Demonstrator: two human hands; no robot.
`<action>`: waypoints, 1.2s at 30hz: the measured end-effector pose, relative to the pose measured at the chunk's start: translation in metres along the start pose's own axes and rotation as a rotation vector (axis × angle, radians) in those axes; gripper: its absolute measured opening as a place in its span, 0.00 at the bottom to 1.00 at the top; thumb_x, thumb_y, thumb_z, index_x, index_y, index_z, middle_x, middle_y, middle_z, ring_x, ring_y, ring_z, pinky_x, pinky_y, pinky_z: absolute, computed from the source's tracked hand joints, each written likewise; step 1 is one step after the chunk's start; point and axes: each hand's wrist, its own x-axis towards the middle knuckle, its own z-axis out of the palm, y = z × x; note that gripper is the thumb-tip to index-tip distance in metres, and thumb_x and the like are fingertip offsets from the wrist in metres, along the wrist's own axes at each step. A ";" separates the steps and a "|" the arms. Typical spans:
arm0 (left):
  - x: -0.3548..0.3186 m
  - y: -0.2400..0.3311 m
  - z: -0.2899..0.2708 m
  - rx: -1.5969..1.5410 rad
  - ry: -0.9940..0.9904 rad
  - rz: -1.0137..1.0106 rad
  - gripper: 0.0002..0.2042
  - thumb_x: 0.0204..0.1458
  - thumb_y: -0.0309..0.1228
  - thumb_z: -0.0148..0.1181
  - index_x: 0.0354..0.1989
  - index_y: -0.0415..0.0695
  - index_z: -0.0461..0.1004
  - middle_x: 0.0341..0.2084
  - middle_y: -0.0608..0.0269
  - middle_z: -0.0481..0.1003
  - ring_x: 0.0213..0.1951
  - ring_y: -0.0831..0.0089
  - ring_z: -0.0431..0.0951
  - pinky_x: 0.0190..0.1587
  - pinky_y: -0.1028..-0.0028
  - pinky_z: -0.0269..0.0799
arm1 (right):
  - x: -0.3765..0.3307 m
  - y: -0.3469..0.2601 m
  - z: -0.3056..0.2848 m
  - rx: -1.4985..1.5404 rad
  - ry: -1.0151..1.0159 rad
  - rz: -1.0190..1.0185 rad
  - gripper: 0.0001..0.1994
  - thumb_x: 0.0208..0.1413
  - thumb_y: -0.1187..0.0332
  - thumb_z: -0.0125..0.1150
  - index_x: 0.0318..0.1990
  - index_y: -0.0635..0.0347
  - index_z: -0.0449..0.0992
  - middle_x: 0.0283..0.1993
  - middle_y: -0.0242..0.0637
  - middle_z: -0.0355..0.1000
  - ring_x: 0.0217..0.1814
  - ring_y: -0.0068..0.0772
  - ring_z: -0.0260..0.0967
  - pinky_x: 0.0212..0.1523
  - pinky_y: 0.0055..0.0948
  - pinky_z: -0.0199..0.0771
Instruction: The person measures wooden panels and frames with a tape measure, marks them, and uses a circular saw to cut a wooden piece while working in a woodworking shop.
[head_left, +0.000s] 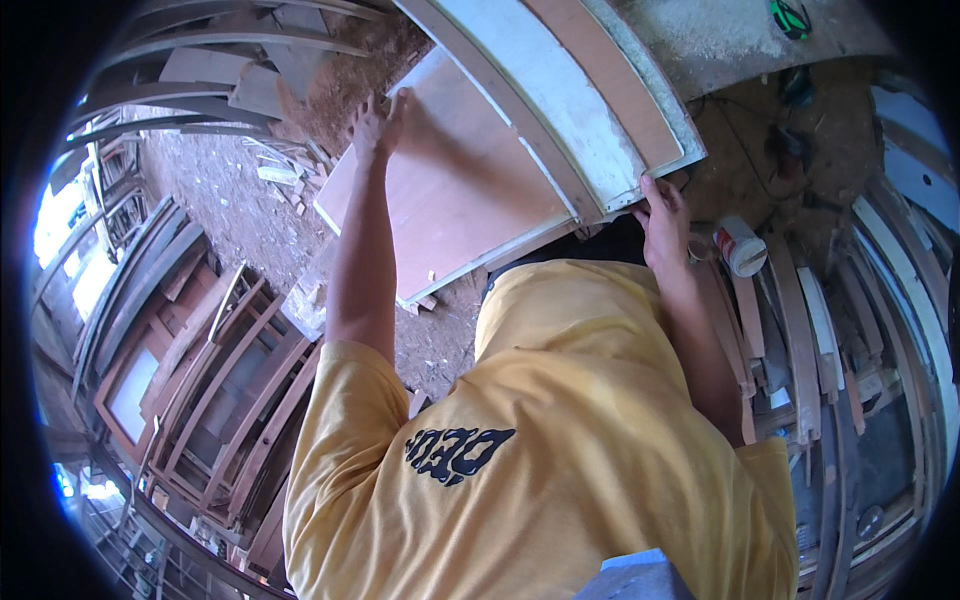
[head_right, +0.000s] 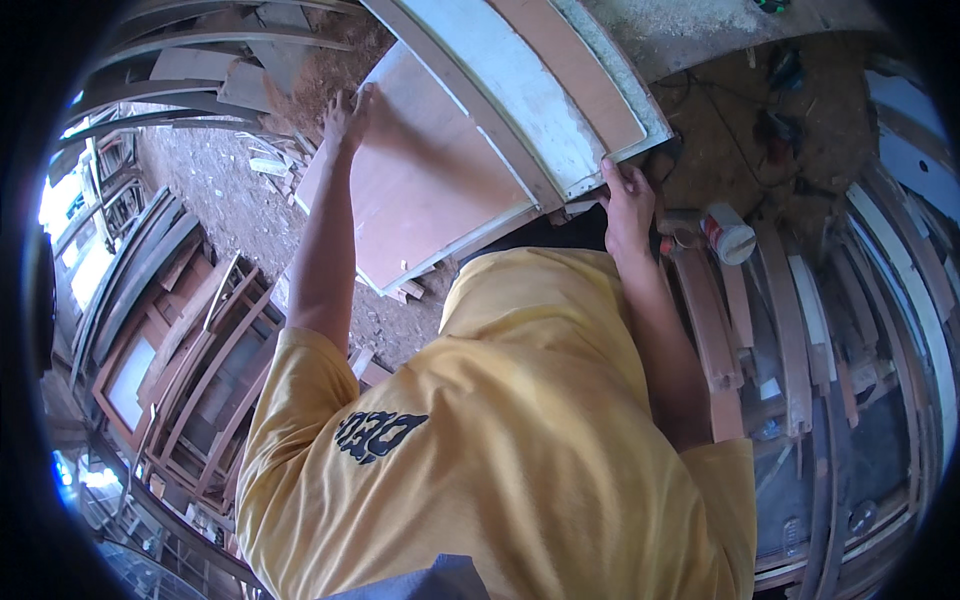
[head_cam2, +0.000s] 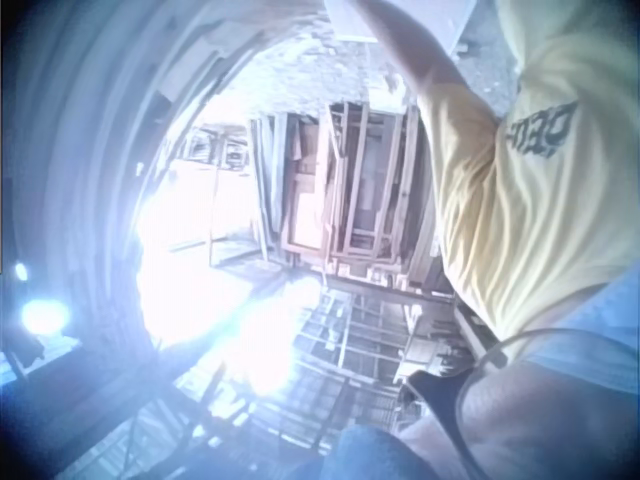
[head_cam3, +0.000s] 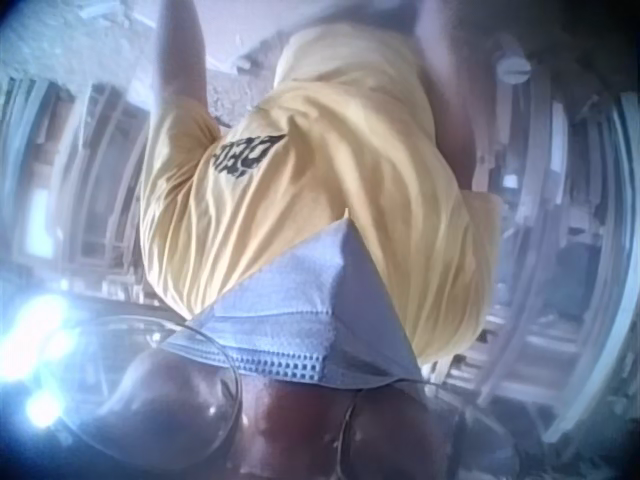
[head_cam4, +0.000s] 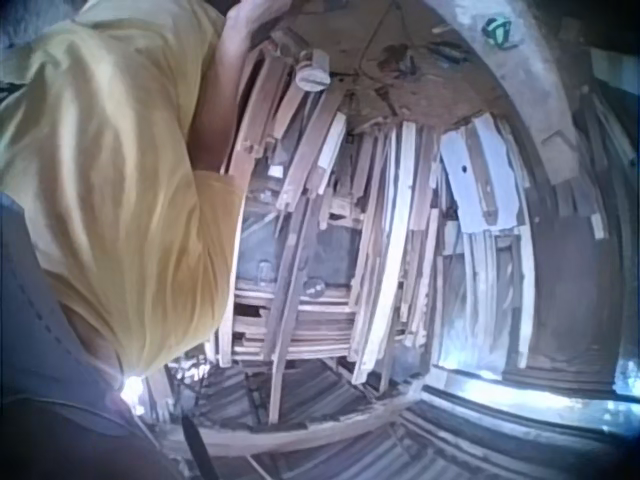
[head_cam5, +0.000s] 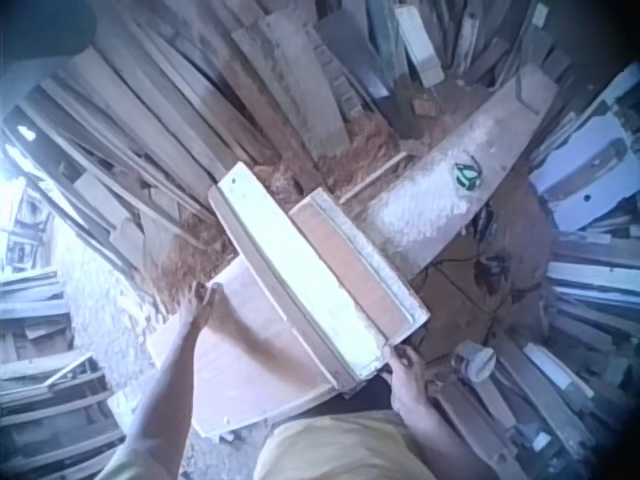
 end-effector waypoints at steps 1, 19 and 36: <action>0.002 0.001 0.003 -0.083 -0.050 -0.047 0.41 0.55 0.73 0.42 0.56 0.46 0.72 0.57 0.44 0.73 0.62 0.47 0.69 0.64 0.46 0.57 | -0.002 -0.002 0.000 -0.026 0.020 0.003 0.14 0.61 0.60 0.68 0.47 0.58 0.75 0.46 0.30 0.75 0.47 0.23 0.70 0.48 0.33 0.72; 0.031 0.067 0.008 -0.202 -0.161 -0.196 0.51 0.48 0.79 0.43 0.64 0.43 0.66 0.59 0.39 0.73 0.65 0.44 0.69 0.68 0.46 0.52 | 0.034 -0.047 -0.026 0.031 -0.092 -0.070 0.07 0.66 0.64 0.62 0.44 0.55 0.72 0.46 0.30 0.73 0.50 0.25 0.70 0.54 0.38 0.72; -0.154 0.204 0.012 -0.363 0.290 0.130 0.37 0.57 0.59 0.56 0.71 0.51 0.58 0.63 0.45 0.58 0.64 0.46 0.55 0.65 0.46 0.45 | -0.002 -0.037 -0.027 -0.323 -0.041 -0.329 0.21 0.56 0.67 0.74 0.50 0.63 0.68 0.47 0.38 0.73 0.48 0.25 0.72 0.49 0.27 0.75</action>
